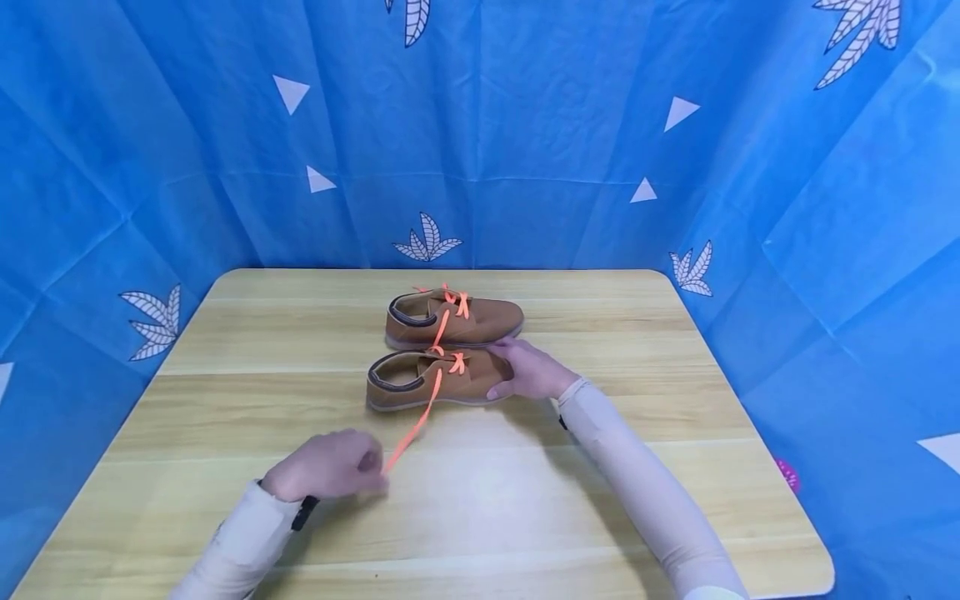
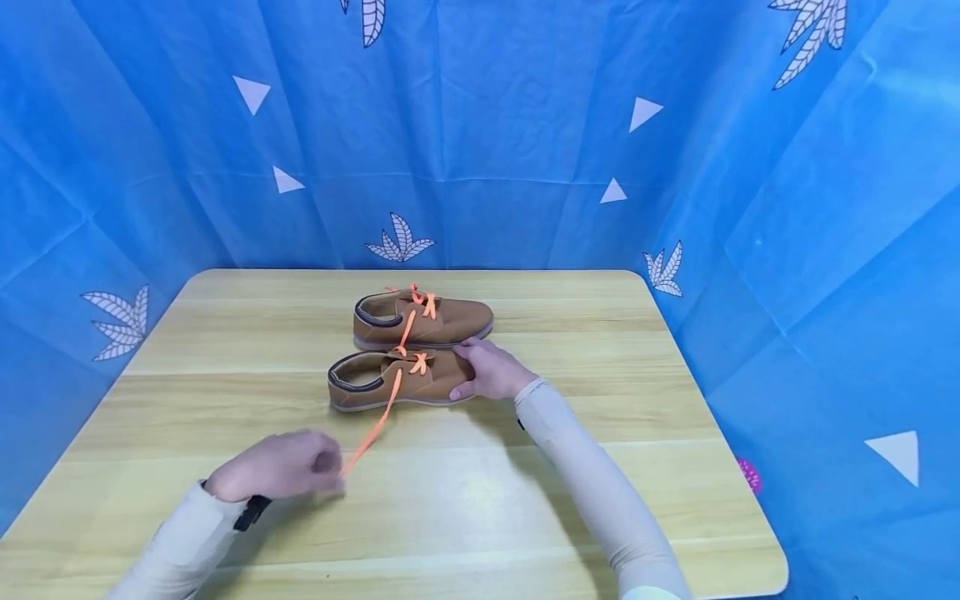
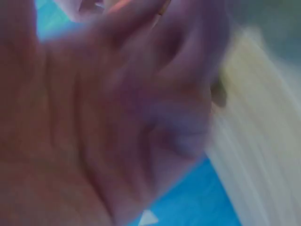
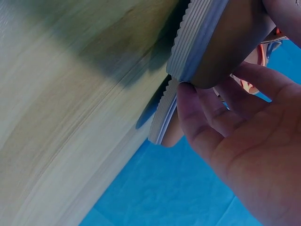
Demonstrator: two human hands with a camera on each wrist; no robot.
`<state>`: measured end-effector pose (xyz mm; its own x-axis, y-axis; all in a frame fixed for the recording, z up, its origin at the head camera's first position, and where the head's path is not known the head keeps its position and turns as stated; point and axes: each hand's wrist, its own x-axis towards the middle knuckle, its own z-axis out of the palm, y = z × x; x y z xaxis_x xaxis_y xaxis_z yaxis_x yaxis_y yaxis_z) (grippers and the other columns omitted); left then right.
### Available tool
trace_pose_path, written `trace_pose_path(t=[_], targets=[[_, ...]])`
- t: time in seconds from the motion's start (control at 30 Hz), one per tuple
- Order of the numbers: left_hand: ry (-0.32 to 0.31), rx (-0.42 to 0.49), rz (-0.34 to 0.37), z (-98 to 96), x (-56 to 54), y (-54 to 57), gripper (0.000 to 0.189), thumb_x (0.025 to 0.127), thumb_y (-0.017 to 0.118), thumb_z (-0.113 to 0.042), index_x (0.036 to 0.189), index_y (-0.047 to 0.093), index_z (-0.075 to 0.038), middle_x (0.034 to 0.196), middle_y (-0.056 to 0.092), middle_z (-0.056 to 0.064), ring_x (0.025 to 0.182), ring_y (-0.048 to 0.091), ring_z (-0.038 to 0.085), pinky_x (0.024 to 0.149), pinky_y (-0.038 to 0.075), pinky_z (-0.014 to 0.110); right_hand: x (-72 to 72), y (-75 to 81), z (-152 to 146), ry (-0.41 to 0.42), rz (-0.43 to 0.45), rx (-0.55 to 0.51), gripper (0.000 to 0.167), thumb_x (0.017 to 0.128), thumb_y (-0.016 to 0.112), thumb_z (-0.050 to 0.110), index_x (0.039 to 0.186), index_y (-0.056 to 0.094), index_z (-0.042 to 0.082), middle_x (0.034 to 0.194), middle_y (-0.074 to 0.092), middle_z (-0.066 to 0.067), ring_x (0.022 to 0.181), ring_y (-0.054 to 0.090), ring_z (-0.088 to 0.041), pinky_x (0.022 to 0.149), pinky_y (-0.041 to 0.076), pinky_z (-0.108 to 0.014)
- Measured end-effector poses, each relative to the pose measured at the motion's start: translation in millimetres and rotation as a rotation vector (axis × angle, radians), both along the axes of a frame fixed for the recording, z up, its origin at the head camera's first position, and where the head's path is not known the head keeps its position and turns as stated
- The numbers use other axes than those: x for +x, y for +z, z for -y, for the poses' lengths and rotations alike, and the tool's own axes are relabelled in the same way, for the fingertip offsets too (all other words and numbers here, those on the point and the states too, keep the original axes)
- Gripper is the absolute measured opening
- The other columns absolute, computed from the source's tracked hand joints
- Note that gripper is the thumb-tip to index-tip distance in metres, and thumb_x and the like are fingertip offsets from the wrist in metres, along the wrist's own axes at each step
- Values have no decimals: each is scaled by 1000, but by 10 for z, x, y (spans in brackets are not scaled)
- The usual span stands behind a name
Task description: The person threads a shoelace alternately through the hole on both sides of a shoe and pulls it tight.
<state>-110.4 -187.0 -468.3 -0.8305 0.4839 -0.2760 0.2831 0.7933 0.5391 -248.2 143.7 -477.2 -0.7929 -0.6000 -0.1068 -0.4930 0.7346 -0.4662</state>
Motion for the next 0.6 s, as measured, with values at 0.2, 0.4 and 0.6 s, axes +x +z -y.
trace_pose_path(t=[0.2, 0.4, 0.6], targets=[[182, 169, -206, -414, -359, -64, 31, 99, 67, -44, 95, 79, -16, 52, 51, -8, 44, 42, 6, 46, 34, 26, 10, -4, -10, -29, 3, 13, 92, 83, 87, 37, 155, 42, 1, 162, 40, -22, 151, 40, -39, 127, 31, -48], [248, 311, -265, -697, -504, -206, 39, 103, 64, -34, 69, 68, -14, 50, 42, -11, 44, 38, 5, 46, 29, 23, 20, -29, -2, -11, -30, 1, 95, 82, 87, 40, 156, 42, 3, 163, 39, -21, 151, 39, -40, 127, 29, -49], [200, 379, -176, -596, -471, -236, 38, 104, 63, -22, 68, 62, -11, 53, 36, -9, 46, 32, 4, 47, 28, 21, 28, -39, -10, -11, -49, 5, 96, 82, 86, 40, 156, 39, 1, 163, 38, -22, 151, 39, -40, 127, 28, -49]])
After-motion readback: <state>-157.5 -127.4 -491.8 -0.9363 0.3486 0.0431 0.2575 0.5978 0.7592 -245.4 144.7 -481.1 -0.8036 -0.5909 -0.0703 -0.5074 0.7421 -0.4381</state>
